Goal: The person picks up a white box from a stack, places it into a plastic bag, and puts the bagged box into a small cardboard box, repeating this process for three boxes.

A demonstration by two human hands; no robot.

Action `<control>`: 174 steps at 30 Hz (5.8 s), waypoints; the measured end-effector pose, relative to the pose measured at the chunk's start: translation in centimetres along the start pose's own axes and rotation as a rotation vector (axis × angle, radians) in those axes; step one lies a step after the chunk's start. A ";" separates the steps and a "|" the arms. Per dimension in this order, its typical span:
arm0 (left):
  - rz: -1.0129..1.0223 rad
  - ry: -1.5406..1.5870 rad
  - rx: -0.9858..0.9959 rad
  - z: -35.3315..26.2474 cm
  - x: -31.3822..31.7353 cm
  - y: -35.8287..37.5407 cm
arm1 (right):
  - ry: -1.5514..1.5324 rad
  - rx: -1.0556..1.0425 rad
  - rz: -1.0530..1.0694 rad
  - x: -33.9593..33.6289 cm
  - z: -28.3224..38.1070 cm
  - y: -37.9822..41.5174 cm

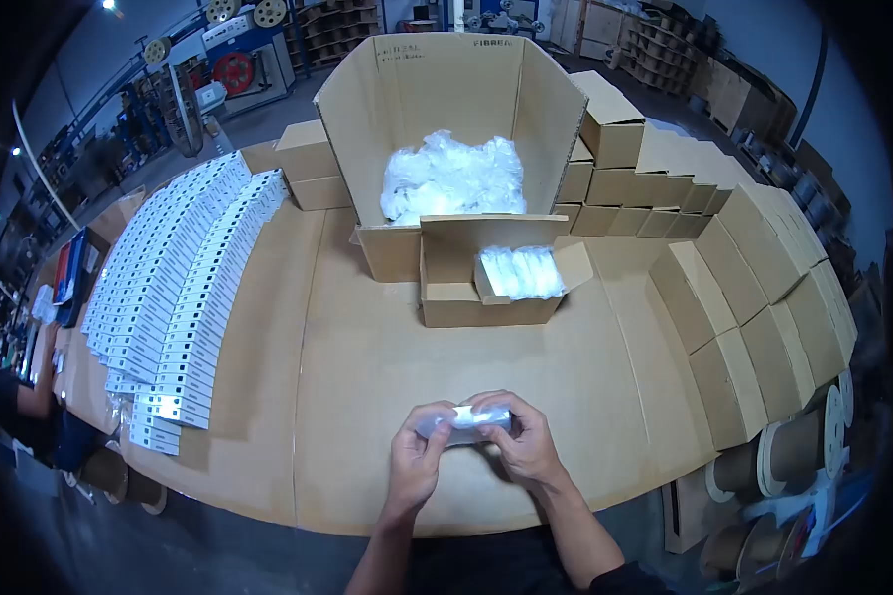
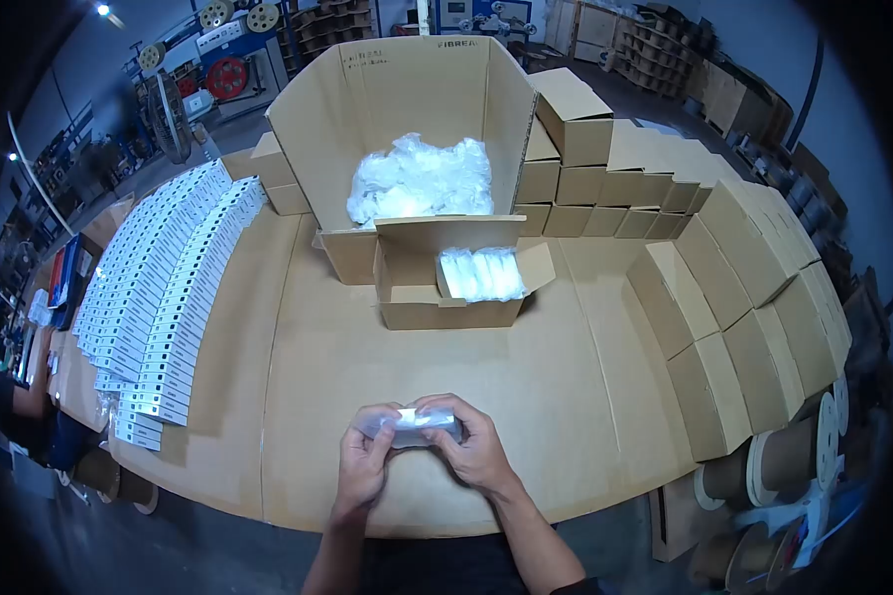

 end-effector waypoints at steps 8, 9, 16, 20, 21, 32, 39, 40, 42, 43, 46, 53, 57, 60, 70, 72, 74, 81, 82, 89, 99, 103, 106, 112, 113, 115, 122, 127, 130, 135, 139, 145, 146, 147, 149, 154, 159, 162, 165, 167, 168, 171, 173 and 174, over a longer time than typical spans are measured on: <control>-0.207 0.003 -0.099 0.5 -1.3 -0.1 | -0.170 0.129 -0.303 -3.2 -1.0 0.0; -0.217 -0.005 -0.099 0.3 -1.5 -0.3 | -0.094 0.002 -0.271 -3.1 0.4 -0.1; -0.184 -0.005 -0.069 0.1 -1.2 -1.1 | 0.430 -0.127 0.079 0.0 3.5 -0.3; -0.148 -0.026 -0.065 1.3 -2.3 -1.1 | 0.456 -0.078 0.033 -0.5 3.6 -0.9; -0.141 -0.034 -0.069 1.3 -2.7 -1.3 | 0.463 -0.075 0.027 -0.5 3.5 -0.9; 0.316 -0.279 -0.030 -2.5 0.2 -1.7 | 0.635 -0.260 0.020 -1.0 4.9 -1.0; 0.341 -0.344 -0.091 -2.1 -1.0 -2.7 | 1.017 -0.362 0.176 1.6 7.6 -0.8; 0.388 -0.372 -0.035 -2.6 -0.8 -3.2 | 1.048 -0.377 0.253 2.2 8.1 -0.9; 0.408 -0.364 0.029 -3.2 -0.5 -3.9 | 1.063 -0.365 0.313 2.2 8.7 -1.7; 0.383 -0.329 0.037 -3.3 -0.6 -4.3 | 1.072 -0.360 0.343 2.2 8.9 -2.1; 0.343 -0.598 0.168 -4.7 -0.9 -6.5 | 1.016 -0.418 0.165 1.0 11.9 -4.4; 0.425 -1.431 0.469 -5.1 0.1 -11.1 | 0.901 -0.544 -0.330 -1.4 14.8 -10.0; 0.445 -1.621 0.541 -3.5 0.4 -12.1 | 1.026 -0.550 -0.367 -1.6 12.3 -11.8; 0.453 -1.651 0.545 -3.1 0.3 -12.4 | 1.091 -0.504 -0.380 -2.1 10.9 -12.7; 0.425 -1.769 0.503 -2.9 0.0 -12.2 | 1.230 -0.314 -0.479 -2.5 7.7 -15.4; 0.420 -1.780 0.501 -2.8 0.0 -12.2 | 1.280 -0.244 -0.460 -2.3 7.5 -15.7; 0.415 -1.777 0.505 -2.8 0.0 -12.2 | 1.330 -0.179 -0.458 -2.3 7.0 -16.1; 0.404 -1.667 0.468 -4.2 -1.0 -10.6 | 1.477 -0.057 -0.468 -2.3 7.0 -15.6; 0.362 -1.634 0.479 -5.2 -1.7 -9.8 | 1.487 -0.029 -0.457 -2.4 7.3 -15.5; -0.029 -1.450 0.486 -14.4 -12.0 -0.2 | 1.260 -0.261 -0.396 5.9 9.2 -13.0; -0.472 -1.764 0.471 -24.5 -29.4 7.4 | 1.161 -0.667 0.730 36.5 -1.4 -10.3; -0.404 -1.907 0.422 -25.3 -31.7 6.7 | 1.141 -0.827 0.697 43.3 -2.5 -10.5; -0.362 -1.922 0.415 -24.9 -33.0 6.4 | 1.142 -0.900 0.675 46.1 -2.7 -11.2; -0.346 -1.876 0.495 -24.4 -34.0 6.3 | 1.202 -0.884 0.660 47.6 -4.4 -11.9; -0.343 -1.885 0.511 -24.4 -33.9 6.2 | 1.214 -0.860 0.671 47.5 -4.5 -12.0; -0.336 -1.911 0.525 -24.5 -33.8 6.3 | 1.233 -0.821 0.686 47.7 -4.1 -12.0; -0.358 -1.999 0.521 -25.3 -32.2 8.5 | 1.238 -0.776 0.719 47.6 -4.2 -12.0; -0.396 -1.839 0.560 -25.2 -29.0 10.1 | 1.060 -0.582 0.686 43.6 -0.6 -12.1; -0.334 -1.711 0.665 -24.6 -26.0 9.0 | 0.899 -0.265 0.706 37.8 1.2 -12.4; -0.149 -1.600 0.882 -22.9 -19.1 3.6 | 0.372 0.239 0.754 29.0 2.7 -11.2; 0.091 -1.432 1.027 -21.3 -11.7 -1.6 | 0.140 0.140 0.580 22.6 4.9 -12.1; 0.405 -1.153 0.928 -21.0 -1.5 -10.4 | 0.347 -0.036 0.293 10.0 10.6 -14.1; 0.419 -1.164 0.927 -21.1 -0.2 -12.3 | 0.413 -0.161 0.220 7.9 12.4 -14.5; 0.431 -1.178 0.923 -21.2 0.9 -14.3 | 0.555 -0.138 0.176 5.9 14.1 -15.0; 0.466 -1.225 0.904 -20.5 3.4 -19.6 | 0.606 -0.199 0.080 2.0 16.9 -17.0; 0.467 -1.906 0.655 -13.5 5.9 -33.8 | 0.869 -0.405 -0.153 -3.0 22.0 -23.4; 0.444 -2.237 0.356 -5.1 5.4 -42.1 | 0.958 -0.364 -0.154 -4.9 20.9 -29.6; 0.483 -2.490 0.265 -2.6 4.0 -43.4 | 0.957 -0.357 -0.137 -5.3 20.5 -31.0; 0.450 -2.430 0.349 -2.8 3.7 -43.6 | 0.933 -0.354 -0.136 -6.0 20.4 -31.3; 0.350 -2.048 0.532 -5.6 4.2 -42.9 | 0.899 -0.340 -0.121 -6.8 19.9 -31.7; 0.327 -1.817 0.667 -8.0 4.9 -42.0 | 0.875 -0.322 -0.122 -7.3 19.7 -31.9; 0.326 -1.380 0.661 -12.2 6.5 -39.8 | 0.829 -0.312 -0.172 -8.3 19.4 -32.0; 0.347 -1.226 0.585 -13.4 7.1 -38.4 | 0.845 -0.370 -0.241 -8.4 19.8 -32.1; 0.365 -1.170 0.572 -13.7 7.7 -37.7 | 0.823 -0.333 -0.233 -8.5 19.7 -32.5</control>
Point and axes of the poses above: each hand's wrist, its own y-axis away from the middle knuckle, its own x-axis out of the palm, z = x × y, the point moved 9 cm from there along -y, towards the middle knuckle, and after that the axes turned 9 degrees about x, right-handed, at the moved point
